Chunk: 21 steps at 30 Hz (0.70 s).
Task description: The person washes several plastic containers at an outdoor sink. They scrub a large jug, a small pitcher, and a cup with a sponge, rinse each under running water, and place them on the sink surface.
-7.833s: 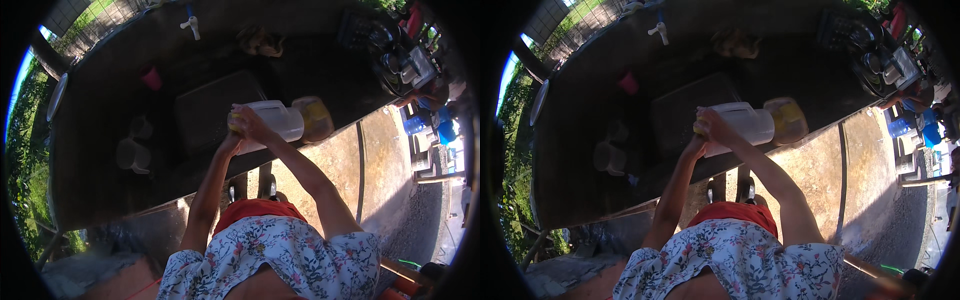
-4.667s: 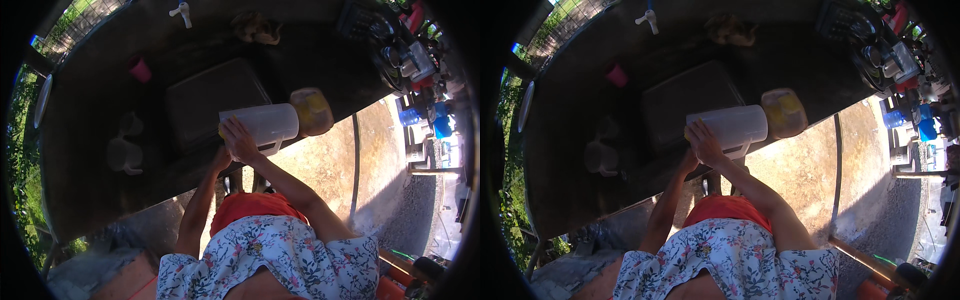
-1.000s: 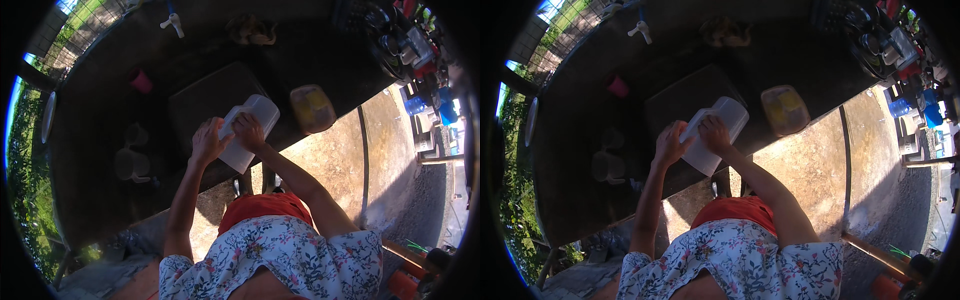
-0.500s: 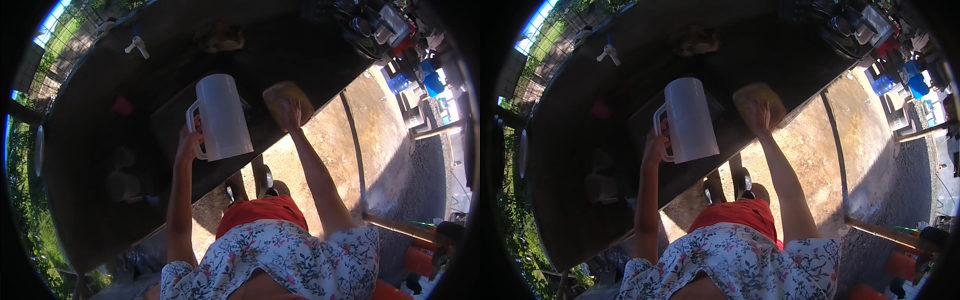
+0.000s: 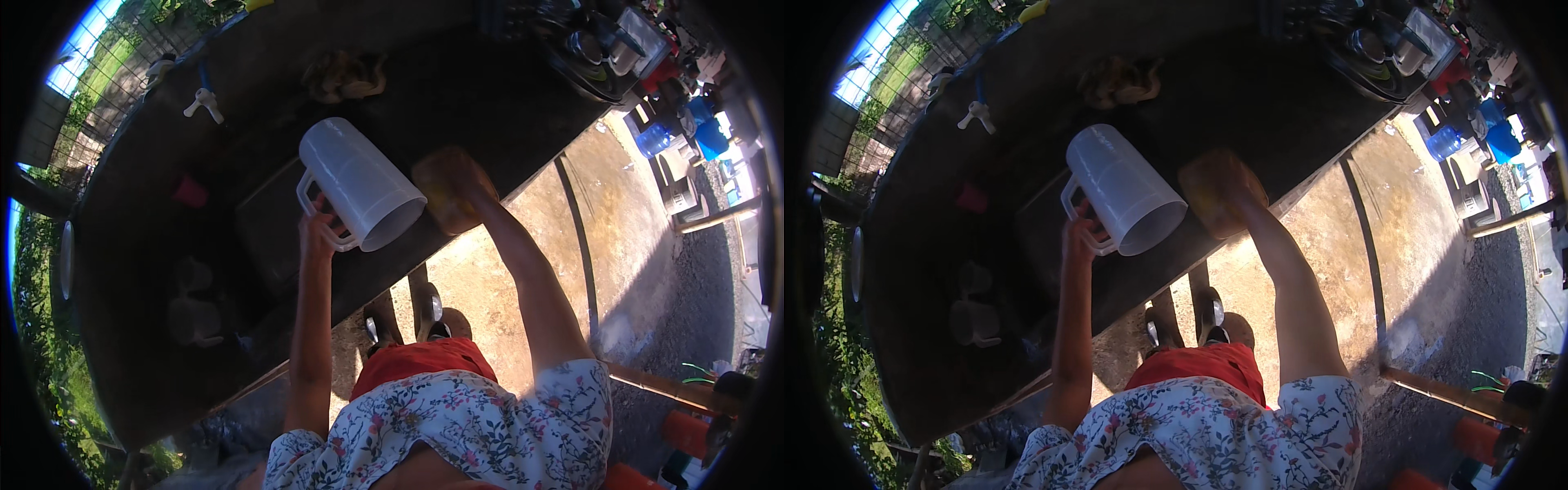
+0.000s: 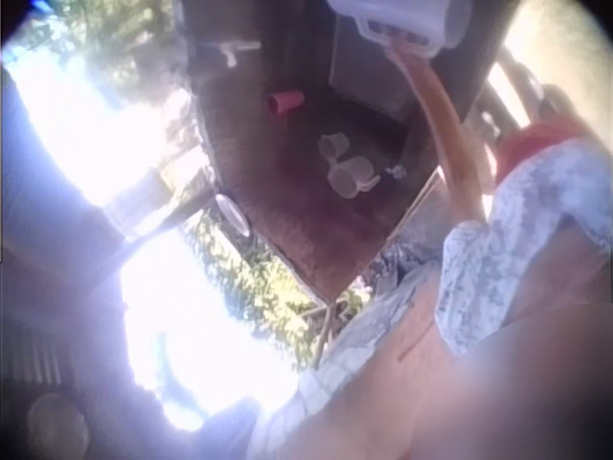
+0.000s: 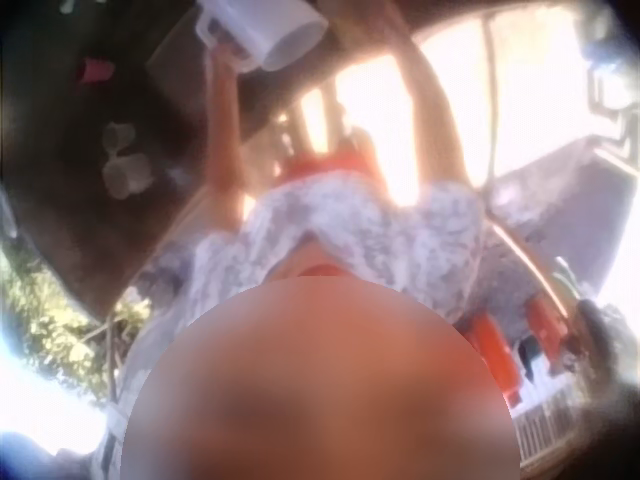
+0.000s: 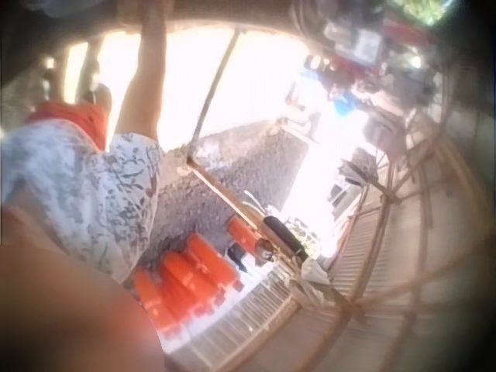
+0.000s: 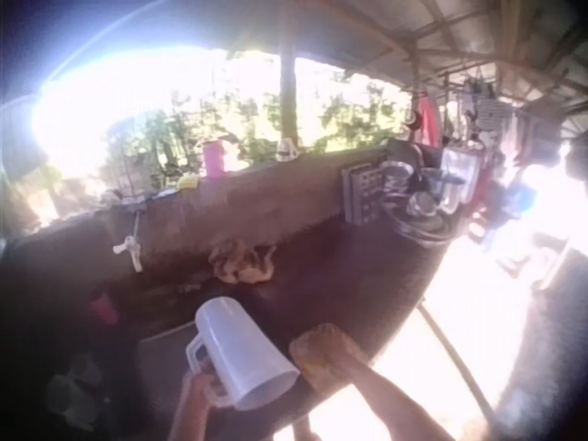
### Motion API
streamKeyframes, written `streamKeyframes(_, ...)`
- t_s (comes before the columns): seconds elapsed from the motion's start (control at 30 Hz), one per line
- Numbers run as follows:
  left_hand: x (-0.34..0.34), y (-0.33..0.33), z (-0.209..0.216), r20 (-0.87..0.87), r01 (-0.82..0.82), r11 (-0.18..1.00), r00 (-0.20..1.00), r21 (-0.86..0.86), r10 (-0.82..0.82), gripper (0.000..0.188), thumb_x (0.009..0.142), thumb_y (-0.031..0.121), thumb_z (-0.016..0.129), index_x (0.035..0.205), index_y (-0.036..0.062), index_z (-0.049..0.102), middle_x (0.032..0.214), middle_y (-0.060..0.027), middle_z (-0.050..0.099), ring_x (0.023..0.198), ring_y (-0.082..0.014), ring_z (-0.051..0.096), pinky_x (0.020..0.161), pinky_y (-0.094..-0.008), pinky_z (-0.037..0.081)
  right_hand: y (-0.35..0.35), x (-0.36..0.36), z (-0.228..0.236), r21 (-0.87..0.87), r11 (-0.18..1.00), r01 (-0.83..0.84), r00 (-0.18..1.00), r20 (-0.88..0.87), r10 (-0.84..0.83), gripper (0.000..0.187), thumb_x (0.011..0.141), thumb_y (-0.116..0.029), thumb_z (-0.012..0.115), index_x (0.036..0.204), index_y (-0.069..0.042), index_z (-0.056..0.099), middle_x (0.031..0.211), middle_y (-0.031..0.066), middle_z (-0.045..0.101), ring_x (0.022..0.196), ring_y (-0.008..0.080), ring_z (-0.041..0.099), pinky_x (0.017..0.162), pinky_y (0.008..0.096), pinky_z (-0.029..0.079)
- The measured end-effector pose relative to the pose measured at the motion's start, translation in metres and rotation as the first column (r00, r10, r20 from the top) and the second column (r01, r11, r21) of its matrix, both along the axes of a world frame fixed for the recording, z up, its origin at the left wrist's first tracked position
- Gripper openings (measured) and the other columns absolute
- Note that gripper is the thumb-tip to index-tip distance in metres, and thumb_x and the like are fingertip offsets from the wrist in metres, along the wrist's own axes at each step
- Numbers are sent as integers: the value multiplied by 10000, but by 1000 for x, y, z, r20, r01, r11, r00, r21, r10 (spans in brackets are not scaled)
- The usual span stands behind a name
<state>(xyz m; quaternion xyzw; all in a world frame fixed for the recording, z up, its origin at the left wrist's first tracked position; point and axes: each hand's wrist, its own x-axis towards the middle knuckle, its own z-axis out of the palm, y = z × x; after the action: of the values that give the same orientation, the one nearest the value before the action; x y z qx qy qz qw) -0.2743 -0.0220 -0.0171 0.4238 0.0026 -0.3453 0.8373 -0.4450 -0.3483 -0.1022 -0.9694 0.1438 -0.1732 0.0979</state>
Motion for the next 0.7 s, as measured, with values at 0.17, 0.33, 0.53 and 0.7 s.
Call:
streamKeyframes(0.17,-2,-4,-9,-152,-44,998,988,-36,39,519,613,0,500,1120,67,409,1281,-104,407,1155,-422,427,846,-703,398,-2,10,-16,-32,999,-38,999,-1,38,357,755,-158,592,1111,-168,573,1130,113,524,1107,312,468,936,444,384)
streamKeyframes(0.33,-2,-11,-13,-251,-43,993,968,-110,15,519,679,-3,483,1172,83,345,1306,-109,390,1213,-433,348,899,-727,290,-9,2,7,127,992,-6,997,76,-4,386,753,-179,595,1138,-180,565,1179,115,503,1142,295,455,965,430,368)
streamKeyframes(0.53,-12,-35,-5,-295,-136,986,950,-97,102,445,755,-17,456,1182,41,348,1322,-110,372,1220,-425,340,939,-690,279,-5,-12,29,813,579,60,969,91,-229,584,648,-53,664,1203,-85,486,1108,113,539,1115,236,489,976,357,386)
streamKeyframes(0.7,-12,-60,-7,-267,-253,967,935,-42,233,496,682,-51,465,1170,0,397,1257,-128,401,1194,-377,377,944,-636,327,16,-18,18,951,290,110,878,44,-476,483,719,-20,551,1194,-42,468,1092,108,534,993,215,545,895,336,449)
